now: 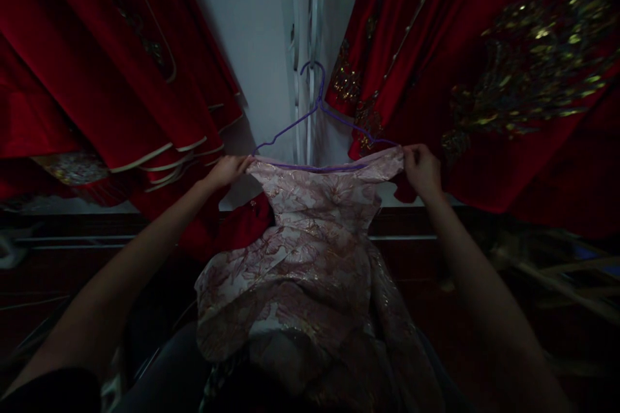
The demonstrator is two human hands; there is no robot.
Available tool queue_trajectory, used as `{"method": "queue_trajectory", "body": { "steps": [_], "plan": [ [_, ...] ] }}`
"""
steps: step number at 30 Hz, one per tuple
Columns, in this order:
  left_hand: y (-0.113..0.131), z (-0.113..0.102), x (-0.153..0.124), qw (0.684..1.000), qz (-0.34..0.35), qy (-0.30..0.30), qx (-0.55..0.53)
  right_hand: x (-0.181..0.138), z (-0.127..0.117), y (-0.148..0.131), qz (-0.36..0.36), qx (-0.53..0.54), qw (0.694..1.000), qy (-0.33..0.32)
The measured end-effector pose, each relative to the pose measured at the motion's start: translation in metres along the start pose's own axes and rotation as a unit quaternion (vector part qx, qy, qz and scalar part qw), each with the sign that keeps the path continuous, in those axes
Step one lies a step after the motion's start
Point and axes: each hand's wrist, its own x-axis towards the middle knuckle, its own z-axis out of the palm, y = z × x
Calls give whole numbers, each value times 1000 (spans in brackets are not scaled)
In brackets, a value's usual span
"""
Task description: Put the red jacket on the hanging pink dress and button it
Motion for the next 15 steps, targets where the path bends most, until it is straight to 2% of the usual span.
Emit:
{"method": "queue_trajectory", "body": {
  "steps": [3, 5, 8, 11, 13, 15],
  "plan": [
    [2, 8, -26, 995, 9, -95, 16, -27, 5, 30, 30, 35, 996, -74],
    [26, 5, -36, 991, 42, -125, 23, -51, 7, 41, 31, 57, 986, -151],
    [86, -14, -30, 989, 136, -48, 25, -78, 4, 33, 4, 60, 985, -161],
    [144, -26, 4, 969, 244, 38, -13, -83, -5, 2, -39, 76, 986, -143],
    [168, -16, 31, 951, 300, 67, -24, -78, -11, -19, -25, 102, 982, -160],
    [181, 13, 49, 949, 304, 80, -30, -74, -15, -31, 15, 132, 981, -143]
  ]
}}
